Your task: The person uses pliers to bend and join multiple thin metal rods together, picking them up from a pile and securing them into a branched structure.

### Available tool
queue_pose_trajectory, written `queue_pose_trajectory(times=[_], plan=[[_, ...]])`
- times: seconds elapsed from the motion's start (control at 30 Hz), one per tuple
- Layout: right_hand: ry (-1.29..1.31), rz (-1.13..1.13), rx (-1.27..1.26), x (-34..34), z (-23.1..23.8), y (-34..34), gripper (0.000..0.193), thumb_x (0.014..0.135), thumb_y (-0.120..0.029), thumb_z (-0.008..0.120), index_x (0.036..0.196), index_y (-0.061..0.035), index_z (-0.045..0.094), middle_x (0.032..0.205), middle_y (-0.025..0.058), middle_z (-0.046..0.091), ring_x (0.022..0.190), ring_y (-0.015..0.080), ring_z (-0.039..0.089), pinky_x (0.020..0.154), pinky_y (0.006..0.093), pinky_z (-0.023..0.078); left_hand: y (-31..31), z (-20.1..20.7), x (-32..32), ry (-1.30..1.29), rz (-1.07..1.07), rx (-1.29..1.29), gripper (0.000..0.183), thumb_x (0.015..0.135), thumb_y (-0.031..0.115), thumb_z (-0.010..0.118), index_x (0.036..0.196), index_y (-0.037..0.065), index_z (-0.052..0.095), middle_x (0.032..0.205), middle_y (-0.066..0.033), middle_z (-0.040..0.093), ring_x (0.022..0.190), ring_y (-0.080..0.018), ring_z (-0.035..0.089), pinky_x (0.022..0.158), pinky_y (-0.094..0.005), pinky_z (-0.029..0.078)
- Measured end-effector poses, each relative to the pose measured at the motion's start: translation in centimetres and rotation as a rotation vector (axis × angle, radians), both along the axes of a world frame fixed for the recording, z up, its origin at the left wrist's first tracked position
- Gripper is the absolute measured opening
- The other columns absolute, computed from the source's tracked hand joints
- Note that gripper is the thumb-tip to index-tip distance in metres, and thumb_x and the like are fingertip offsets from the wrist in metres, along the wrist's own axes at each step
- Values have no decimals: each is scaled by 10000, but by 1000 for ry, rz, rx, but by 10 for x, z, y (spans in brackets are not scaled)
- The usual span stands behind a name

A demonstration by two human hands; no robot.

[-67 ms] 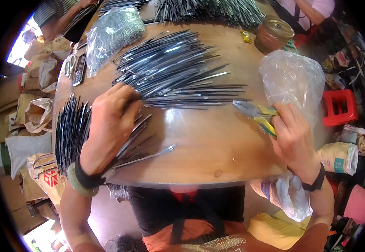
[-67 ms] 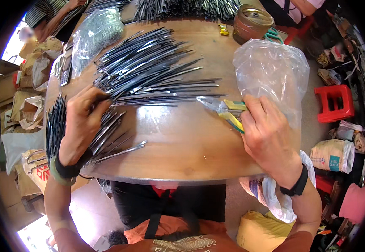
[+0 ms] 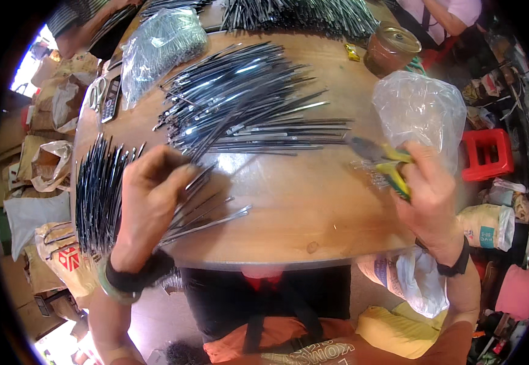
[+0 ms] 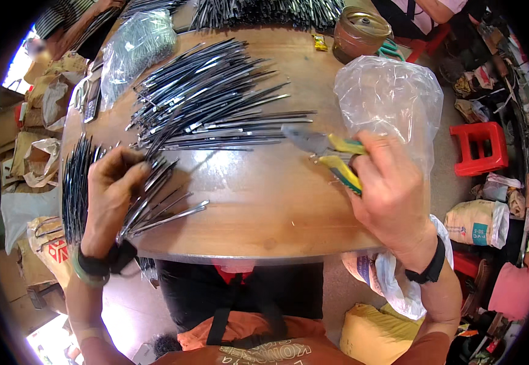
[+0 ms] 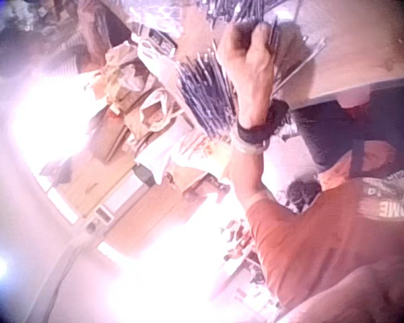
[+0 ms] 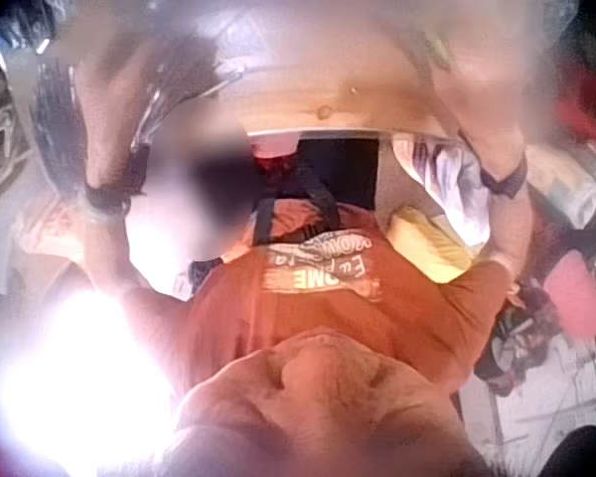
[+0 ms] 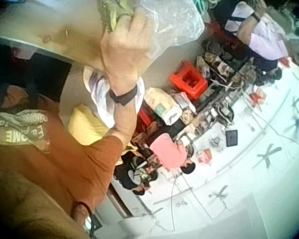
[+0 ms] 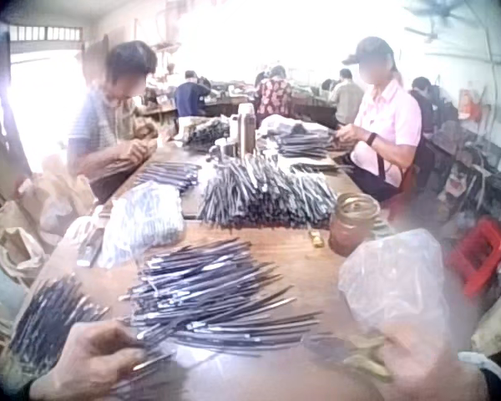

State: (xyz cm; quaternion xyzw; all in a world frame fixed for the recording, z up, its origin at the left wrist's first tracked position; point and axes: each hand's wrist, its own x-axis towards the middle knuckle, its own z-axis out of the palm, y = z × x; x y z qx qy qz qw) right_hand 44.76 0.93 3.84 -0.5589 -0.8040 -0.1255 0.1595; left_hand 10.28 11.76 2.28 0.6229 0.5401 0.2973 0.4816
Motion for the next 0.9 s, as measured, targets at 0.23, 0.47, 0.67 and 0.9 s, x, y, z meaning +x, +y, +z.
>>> queue_pose_trajectory(times=[0.23, 0.47, 0.67, 0.9], plan=[[661, -79, 330, -37, 18, -13, 203, 718, 117, 640, 906, 44, 617, 1088, 169, 611, 853, 202, 620, 704, 305, 503, -109, -19, 29, -800, 72, -666, 118, 864, 79, 635, 972, 47, 601, 1018, -135, 660, 896, -263, 639, 827, -408, 507], [1384, -182, 125, -65, 3, -34, 119, 803, 40, 607, 917, 29, 637, 1114, 135, 599, 908, 141, 553, 820, 292, 449, -110, -26, 83, -847, -144, -443, 133, 857, 33, 633, 980, 33, 584, 1182, -197, 632, 1150, -282, 574, 1056, -416, 375], [1654, -243, 62, -80, -15, -43, 100, 837, -4, 624, 930, 31, 639, 1143, 120, 590, 856, 107, 545, 752, 251, 430, -106, -20, 99, -746, -255, -567, 110, 899, 59, 649, 979, 21, 583, 820, -34, 618, 684, -87, 554, 602, -221, 444], [1807, -338, -111, -65, -47, -47, 142, 900, -69, 587, 1016, 11, 612, 1108, 111, 590, 786, 148, 559, 700, 280, 447, -99, -35, 107, -608, -203, -448, 108, 916, 17, 626, 1019, -3, 605, 909, -25, 642, 740, -60, 552, 625, -211, 448]])
